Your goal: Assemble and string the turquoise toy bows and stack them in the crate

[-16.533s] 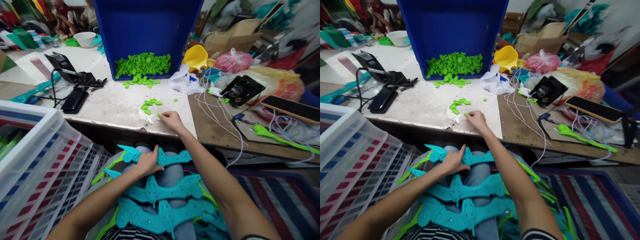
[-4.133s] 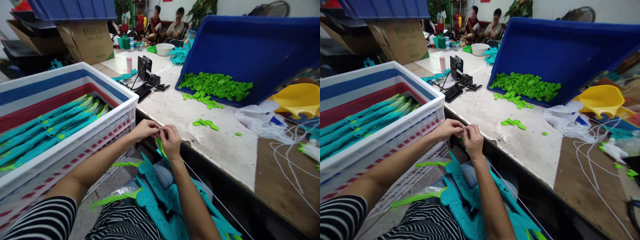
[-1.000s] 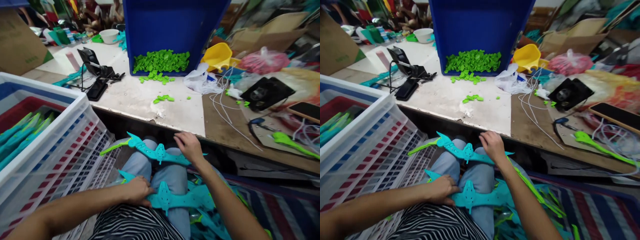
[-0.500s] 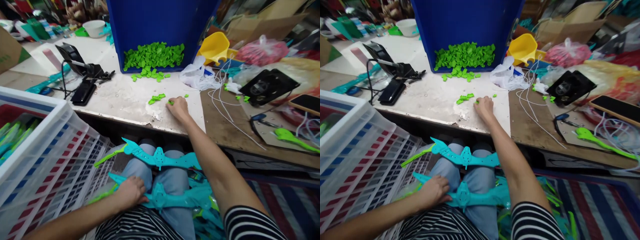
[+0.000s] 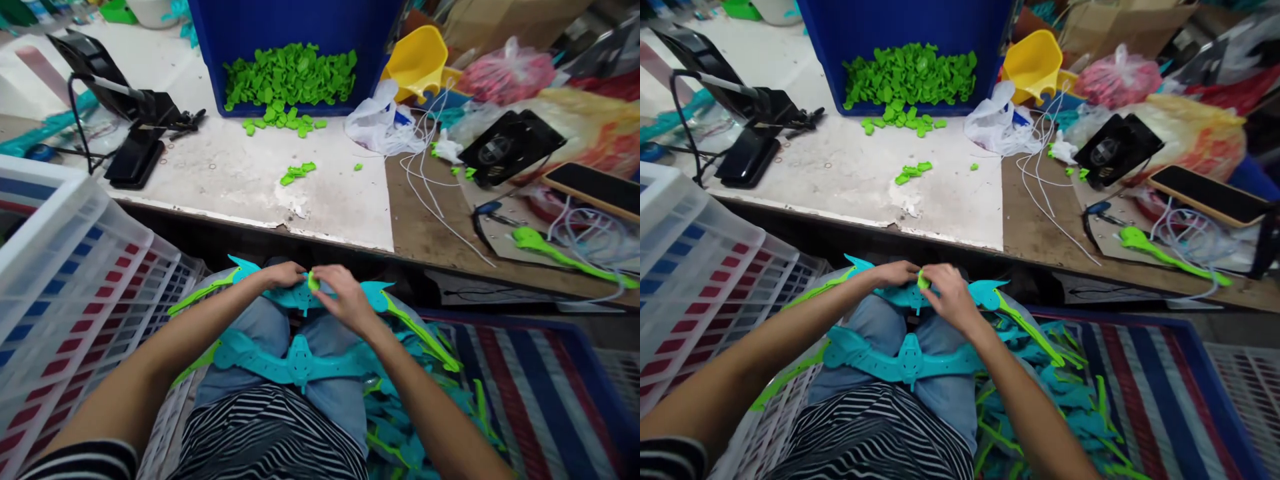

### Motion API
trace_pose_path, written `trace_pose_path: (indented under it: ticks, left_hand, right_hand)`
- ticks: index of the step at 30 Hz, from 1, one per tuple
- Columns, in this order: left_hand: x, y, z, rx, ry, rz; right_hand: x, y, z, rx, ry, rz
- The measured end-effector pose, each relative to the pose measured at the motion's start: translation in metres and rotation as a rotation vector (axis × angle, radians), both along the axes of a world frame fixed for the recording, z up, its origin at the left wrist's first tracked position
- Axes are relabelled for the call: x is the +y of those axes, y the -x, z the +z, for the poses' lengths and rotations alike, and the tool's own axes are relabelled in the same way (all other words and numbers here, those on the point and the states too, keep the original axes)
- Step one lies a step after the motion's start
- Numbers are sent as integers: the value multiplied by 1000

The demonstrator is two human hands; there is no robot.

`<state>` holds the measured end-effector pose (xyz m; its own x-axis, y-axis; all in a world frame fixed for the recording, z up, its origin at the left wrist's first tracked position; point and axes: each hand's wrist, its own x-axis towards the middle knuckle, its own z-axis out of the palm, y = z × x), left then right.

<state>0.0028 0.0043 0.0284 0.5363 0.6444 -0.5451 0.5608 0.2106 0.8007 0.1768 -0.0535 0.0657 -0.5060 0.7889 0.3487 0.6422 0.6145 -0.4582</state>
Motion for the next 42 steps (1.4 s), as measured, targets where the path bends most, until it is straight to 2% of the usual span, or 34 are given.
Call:
trace_pose_path:
  ticks: [3,6,8,12,15,18,20,22,25,27,30,32,34,36,38,40,42]
  left_hand:
    - [-1,-1,-6,-106,231,101]
    - [-4,-1,-9,-219,437,231]
    - [-4,0,-10,-248,448,242]
    - [-4,3,-17,-336,392,115]
    - [-7,4,-23,-368,285,41]
    - [-10,1,-27,-322,173,28]
    - [-10,-1,-28,-258,108,19]
    - [-8,-2,-27,-198,41,17]
    - [-6,-3,-25,-158,-22,22]
    - [-8,-3,-22,-156,-65,19]
    - [-24,-5,-17,-85,-306,59]
    - [-43,-6,-15,-1,-534,73]
    - [-64,-7,-17,64,-696,38]
    - [-81,-8,-23,109,-780,-32]
    - [-89,-9,-32,152,-827,-104]
    - [-89,-10,-39,202,-855,-157]
    - [-84,-10,-40,252,-852,-181]
  right_hand:
    - [-35,0,-30,-57,-4,12]
    - [-37,-1,-50,-56,-39,-24]
    - [-32,0,-55,-30,-20,-47]
    - [-34,6,-55,15,85,-117]
    - [-40,9,-56,56,194,-254]
    - [-34,7,-58,116,397,-390]
    - [-24,6,-60,119,539,-410]
    - [-15,5,-59,61,620,-402]
    - [-10,6,-48,-85,605,-384]
    - [-5,8,-31,-217,553,-319]
    - [23,17,3,-295,346,-243]
    - [61,30,25,-230,118,-282]
    - [109,46,40,-190,-60,-348]
    - [157,65,45,-203,-92,-380]
    - [195,82,42,-214,-60,-395]
    - [219,94,38,-196,-20,-421]
    - [227,98,36,-133,6,-452]
